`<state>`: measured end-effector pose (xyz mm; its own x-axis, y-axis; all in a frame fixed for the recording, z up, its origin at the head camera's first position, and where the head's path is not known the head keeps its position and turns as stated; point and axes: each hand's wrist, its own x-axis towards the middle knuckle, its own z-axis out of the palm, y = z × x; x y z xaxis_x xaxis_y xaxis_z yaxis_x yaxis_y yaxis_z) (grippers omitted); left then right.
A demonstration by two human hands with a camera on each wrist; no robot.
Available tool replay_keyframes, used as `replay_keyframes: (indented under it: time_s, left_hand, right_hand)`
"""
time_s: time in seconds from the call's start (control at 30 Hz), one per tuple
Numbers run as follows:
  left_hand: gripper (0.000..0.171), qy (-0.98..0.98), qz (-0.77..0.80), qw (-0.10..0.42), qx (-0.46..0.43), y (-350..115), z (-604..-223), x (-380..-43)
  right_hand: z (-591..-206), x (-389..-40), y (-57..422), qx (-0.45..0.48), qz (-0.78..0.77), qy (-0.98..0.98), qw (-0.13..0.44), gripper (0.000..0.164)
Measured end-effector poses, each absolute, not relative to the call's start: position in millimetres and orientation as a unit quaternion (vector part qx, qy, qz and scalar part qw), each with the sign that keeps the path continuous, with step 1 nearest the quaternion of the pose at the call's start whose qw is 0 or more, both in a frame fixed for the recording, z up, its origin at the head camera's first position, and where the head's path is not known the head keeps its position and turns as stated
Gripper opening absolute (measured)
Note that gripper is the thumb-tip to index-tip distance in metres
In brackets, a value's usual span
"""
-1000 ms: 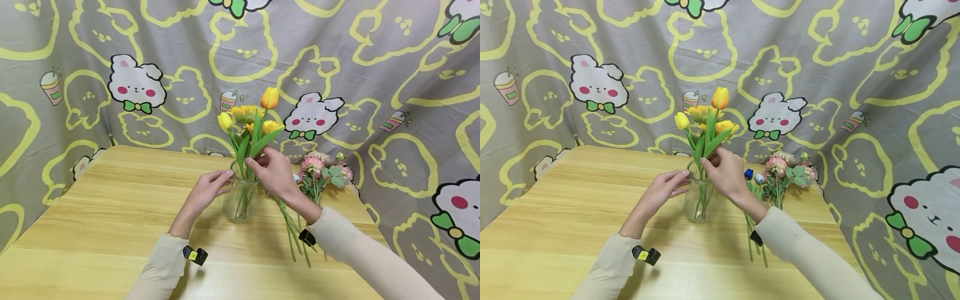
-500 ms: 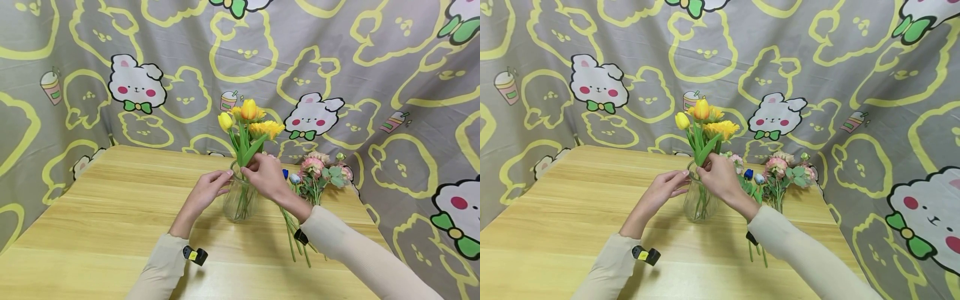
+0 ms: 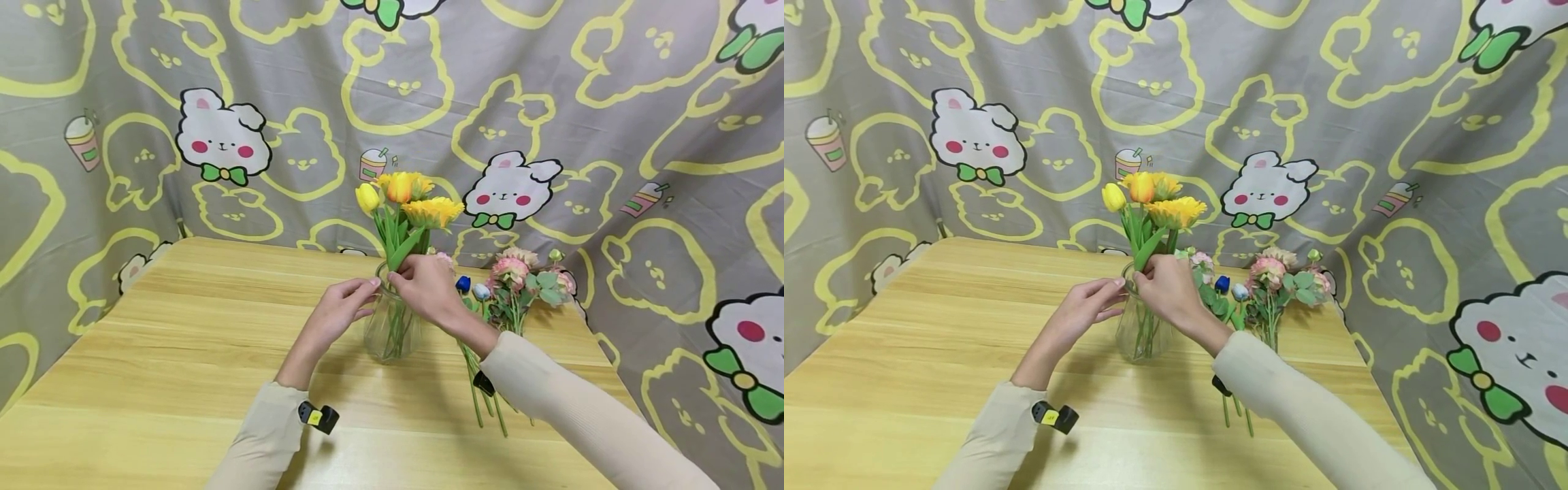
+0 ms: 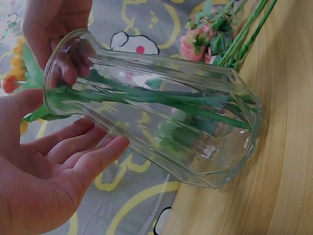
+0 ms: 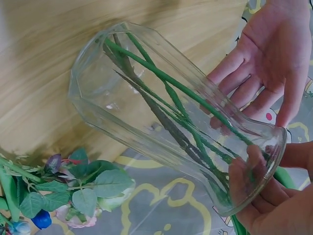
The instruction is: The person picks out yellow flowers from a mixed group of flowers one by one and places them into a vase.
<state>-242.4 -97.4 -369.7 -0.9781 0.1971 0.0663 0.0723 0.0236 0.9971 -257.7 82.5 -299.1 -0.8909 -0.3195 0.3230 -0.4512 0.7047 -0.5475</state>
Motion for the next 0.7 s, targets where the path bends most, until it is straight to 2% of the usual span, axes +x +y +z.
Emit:
replay_keyframes:
  time_s: [0.7]
  left_hand:
    - [0.056,0.71,0.697,0.043,0.09,-96.7,-369.7,-243.1]
  right_hand:
    - [-297.1,-258.0,84.6,0.213,0.303,-0.921,0.123,0.014]
